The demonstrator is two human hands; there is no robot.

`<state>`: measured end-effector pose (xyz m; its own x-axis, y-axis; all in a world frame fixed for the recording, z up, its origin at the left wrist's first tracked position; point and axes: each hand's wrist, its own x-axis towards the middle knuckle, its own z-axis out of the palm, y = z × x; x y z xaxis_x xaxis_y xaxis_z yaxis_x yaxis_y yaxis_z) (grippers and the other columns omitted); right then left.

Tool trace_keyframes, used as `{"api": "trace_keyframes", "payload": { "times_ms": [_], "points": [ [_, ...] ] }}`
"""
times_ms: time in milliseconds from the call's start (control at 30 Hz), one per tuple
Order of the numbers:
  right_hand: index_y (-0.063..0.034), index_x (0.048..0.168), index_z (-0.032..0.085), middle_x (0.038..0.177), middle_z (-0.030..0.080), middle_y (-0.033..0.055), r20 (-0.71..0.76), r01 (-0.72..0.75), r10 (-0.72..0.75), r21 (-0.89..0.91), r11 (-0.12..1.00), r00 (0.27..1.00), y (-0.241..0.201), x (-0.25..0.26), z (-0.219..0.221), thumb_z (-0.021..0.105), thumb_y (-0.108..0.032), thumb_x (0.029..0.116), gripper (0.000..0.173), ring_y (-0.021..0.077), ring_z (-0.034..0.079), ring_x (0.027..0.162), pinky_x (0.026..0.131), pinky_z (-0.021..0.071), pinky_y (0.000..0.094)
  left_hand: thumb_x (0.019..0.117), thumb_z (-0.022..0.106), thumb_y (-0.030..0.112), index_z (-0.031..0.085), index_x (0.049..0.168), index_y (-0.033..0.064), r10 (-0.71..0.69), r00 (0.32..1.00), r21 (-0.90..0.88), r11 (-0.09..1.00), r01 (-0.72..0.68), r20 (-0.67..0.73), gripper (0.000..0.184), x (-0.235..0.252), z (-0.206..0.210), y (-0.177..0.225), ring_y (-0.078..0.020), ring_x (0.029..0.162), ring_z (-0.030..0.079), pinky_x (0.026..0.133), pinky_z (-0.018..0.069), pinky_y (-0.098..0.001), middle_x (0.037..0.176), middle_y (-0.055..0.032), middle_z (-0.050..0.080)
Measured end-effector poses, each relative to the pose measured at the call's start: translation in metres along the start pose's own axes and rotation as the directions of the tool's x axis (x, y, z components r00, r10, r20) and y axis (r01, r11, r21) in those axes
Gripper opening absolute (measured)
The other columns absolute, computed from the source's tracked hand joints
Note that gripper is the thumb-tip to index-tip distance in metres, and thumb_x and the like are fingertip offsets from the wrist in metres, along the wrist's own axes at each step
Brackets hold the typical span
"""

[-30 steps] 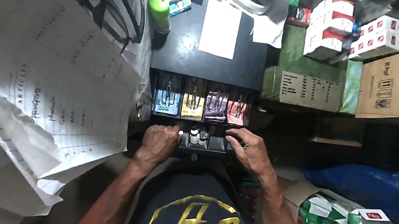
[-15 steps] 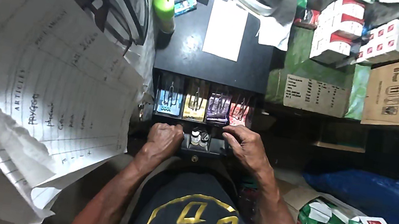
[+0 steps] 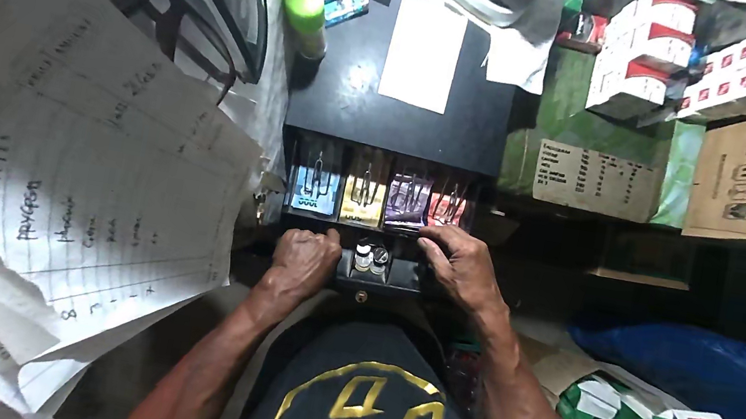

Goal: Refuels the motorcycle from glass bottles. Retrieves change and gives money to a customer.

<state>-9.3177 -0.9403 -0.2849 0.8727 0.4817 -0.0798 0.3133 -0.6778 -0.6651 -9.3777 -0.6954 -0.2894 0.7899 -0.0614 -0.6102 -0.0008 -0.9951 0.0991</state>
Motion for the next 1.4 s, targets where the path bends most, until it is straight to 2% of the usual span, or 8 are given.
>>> {"api": "trace_keyframes", "payload": {
  "times_ms": [267, 500, 633, 833, 1067, 1167, 1233, 1400],
  "points": [
    [-0.003, 0.112, 0.075, 0.103, 0.073, 0.0166, -0.037, 0.038, -0.047, -0.229, 0.973, 0.998, -0.001, 0.016, 0.013, 0.066, -0.013, 0.0983, 0.019, 0.0337, 0.073, 0.096, 0.08, 0.0597, 0.0516, 0.107, 0.046, 0.026, 0.064, 0.112, -0.0015, 0.006, 1.0, 0.003, 1.0, -0.006, 0.006, 0.033, -0.001, -0.003, 0.0, -0.0404, 0.09, 0.071, 0.075, 0.0532, -0.0534, 0.09, -0.021, 0.071],
    [-0.0083, 0.11, 0.075, 0.109, 0.069, 0.017, 0.322, 0.198, -0.045, -0.461, 0.865, 0.946, 0.015, 0.056, 0.013, 0.06, -0.014, 0.0995, 0.019, 0.0388, 0.065, 0.109, 0.082, 0.0562, 0.0543, 0.1069, 0.05, 0.036, 0.066, 0.114, -0.0006, 0.031, 0.996, -0.072, 0.997, -0.037, -0.079, 0.04, -0.003, 0.005, -0.008, -0.0418, 0.088, 0.072, 0.076, 0.0544, -0.0559, 0.088, -0.0219, 0.071],
    [-0.0058, 0.112, 0.071, 0.108, 0.069, 0.0174, 0.294, 0.225, -0.098, -0.436, 0.872, 0.951, 0.014, 0.06, 0.007, 0.061, -0.016, 0.0996, 0.019, 0.0385, 0.066, 0.105, 0.078, 0.0566, 0.0535, 0.105, 0.055, 0.037, 0.068, 0.11, -0.0016, 0.06, 0.969, -0.127, 0.988, -0.092, -0.239, 0.041, -0.007, 0.019, -0.014, -0.0412, 0.082, 0.072, 0.073, 0.0555, -0.0553, 0.083, -0.0213, 0.071],
    [-0.0036, 0.106, 0.072, 0.102, 0.069, 0.0196, 0.295, 0.212, -0.071, -0.481, 0.851, 0.953, 0.018, 0.067, 0.012, 0.061, -0.013, 0.0986, 0.016, 0.0401, 0.067, 0.101, 0.076, 0.0561, 0.0536, 0.1008, 0.062, 0.034, 0.071, 0.102, -0.001, 0.068, 0.878, -0.149, 0.976, -0.156, -0.473, 0.036, -0.01, 0.036, -0.017, -0.0391, 0.069, 0.071, 0.062, 0.0565, -0.0536, 0.073, -0.0185, 0.069],
    [0.0003, 0.11, 0.068, 0.105, 0.068, 0.0214, 0.176, 0.166, -0.096, -0.437, 0.884, 0.98, 0.022, 0.065, 0.019, 0.07, -0.016, 0.0934, 0.023, 0.0418, 0.067, 0.103, 0.079, 0.0572, 0.0541, 0.1034, 0.056, 0.034, 0.074, 0.111, 0.0004, 0.046, 0.722, -0.24, 0.927, -0.288, -0.69, 0.039, -0.026, 0.055, -0.009, -0.0324, 0.067, 0.072, 0.062, 0.0591, -0.0478, 0.077, -0.0152, 0.072],
    [0.0005, 0.114, 0.068, 0.102, 0.071, 0.0211, 0.176, 0.143, -0.077, -0.406, 0.903, 0.981, 0.023, 0.059, 0.023, 0.071, -0.011, 0.0917, 0.025, 0.0415, 0.069, 0.099, 0.079, 0.057, 0.0561, 0.104, 0.056, 0.033, 0.074, 0.116, 0.0011, 0.025, 0.721, -0.331, 0.877, -0.348, -0.692, 0.039, -0.039, 0.056, 0.0, -0.0299, 0.076, 0.075, 0.072, 0.0611, -0.0466, 0.089, -0.0144, 0.076],
    [-0.0004, 0.106, 0.073, 0.1, 0.071, 0.0207, 0.175, 0.194, -0.133, -0.397, 0.897, 0.975, 0.028, 0.058, 0.024, 0.07, -0.007, 0.0903, 0.017, 0.0408, 0.07, 0.099, 0.079, 0.0577, 0.0557, 0.104, 0.056, 0.032, 0.074, 0.117, 0.002, 0.026, 0.723, -0.398, 0.821, -0.409, -0.69, 0.037, -0.042, 0.059, 0.005, -0.0263, 0.077, 0.075, 0.073, 0.0614, -0.0436, 0.091, -0.0129, 0.077],
    [-0.0038, 0.103, 0.076, 0.103, 0.07, 0.0208, 0.139, 0.215, -0.18, -0.296, 0.931, 0.974, 0.037, 0.061, 0.016, 0.072, -0.006, 0.0883, 0.015, 0.0406, 0.067, 0.102, 0.082, 0.0568, 0.0556, 0.1058, 0.056, 0.033, 0.072, 0.122, 0.0054, 0.07, 0.839, -0.697, 0.523, -0.491, -0.539, 0.036, -0.041, 0.061, 0.025, -0.0117, 0.085, 0.073, 0.081, 0.0611, -0.033, 0.099, -0.006, 0.077]
  ]
}}
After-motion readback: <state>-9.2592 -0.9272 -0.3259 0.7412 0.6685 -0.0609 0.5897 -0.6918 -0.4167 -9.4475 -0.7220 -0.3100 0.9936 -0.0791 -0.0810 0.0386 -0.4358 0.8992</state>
